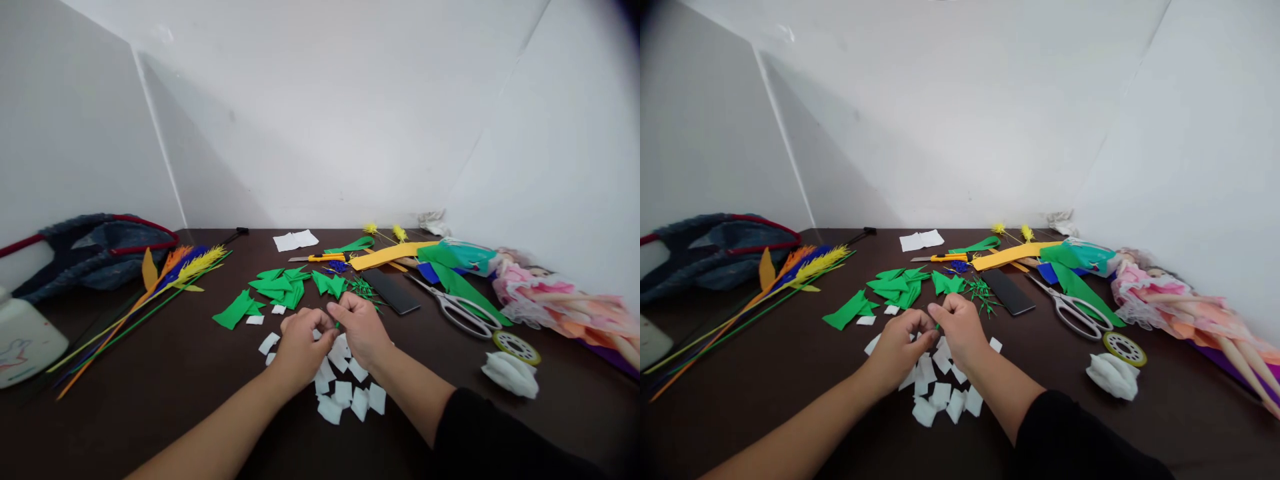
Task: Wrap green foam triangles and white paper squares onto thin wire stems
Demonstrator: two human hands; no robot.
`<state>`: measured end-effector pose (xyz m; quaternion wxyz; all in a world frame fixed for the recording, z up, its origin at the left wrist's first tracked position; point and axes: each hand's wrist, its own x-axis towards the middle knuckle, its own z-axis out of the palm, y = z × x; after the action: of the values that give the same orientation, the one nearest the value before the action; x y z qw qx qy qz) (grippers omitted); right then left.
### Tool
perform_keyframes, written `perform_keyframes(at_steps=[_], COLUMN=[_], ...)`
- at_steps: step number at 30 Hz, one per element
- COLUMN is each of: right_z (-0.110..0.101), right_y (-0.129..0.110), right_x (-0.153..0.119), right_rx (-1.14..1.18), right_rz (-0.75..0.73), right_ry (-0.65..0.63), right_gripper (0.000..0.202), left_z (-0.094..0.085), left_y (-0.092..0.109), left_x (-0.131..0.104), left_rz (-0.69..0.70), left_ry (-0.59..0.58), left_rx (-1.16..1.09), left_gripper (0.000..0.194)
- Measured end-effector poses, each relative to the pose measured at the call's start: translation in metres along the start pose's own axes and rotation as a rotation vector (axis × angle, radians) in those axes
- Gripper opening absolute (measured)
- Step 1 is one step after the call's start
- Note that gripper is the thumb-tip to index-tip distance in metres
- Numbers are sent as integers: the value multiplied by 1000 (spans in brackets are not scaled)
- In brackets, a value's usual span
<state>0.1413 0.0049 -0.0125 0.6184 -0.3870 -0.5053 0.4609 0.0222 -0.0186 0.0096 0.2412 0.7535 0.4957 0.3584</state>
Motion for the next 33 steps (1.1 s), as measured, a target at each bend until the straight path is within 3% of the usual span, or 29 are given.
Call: perform_keyframes(at_steps=[3, 6, 11, 14, 28, 33], right_z=[-1, -4, -8, -7, -1, 1], right_y=[0, -4, -12, -13, -9, -4], right_x=[2, 5, 5, 4, 5, 6], right_rx=[1, 128, 322, 284, -96, -101], right_rz=[29, 113, 247, 215, 38, 47], right_ry=[14, 7, -268, -365, -223, -155], right_gripper=[43, 38, 26, 16, 28, 35], left_z=[0, 1, 1, 0, -7, -7], left_y=[-2, -9, -17, -17, -17, -13], left_x=[-1, -1, 0, 0, -4, -5], left_rz=[-10, -48, -147, -153, -178, -155], left_ry=[-21, -70, -154, -166, -150, -133], left_rx=[-47, -234, -663, -793, -785, -760], left_gripper=[10, 10, 16, 21, 22, 20])
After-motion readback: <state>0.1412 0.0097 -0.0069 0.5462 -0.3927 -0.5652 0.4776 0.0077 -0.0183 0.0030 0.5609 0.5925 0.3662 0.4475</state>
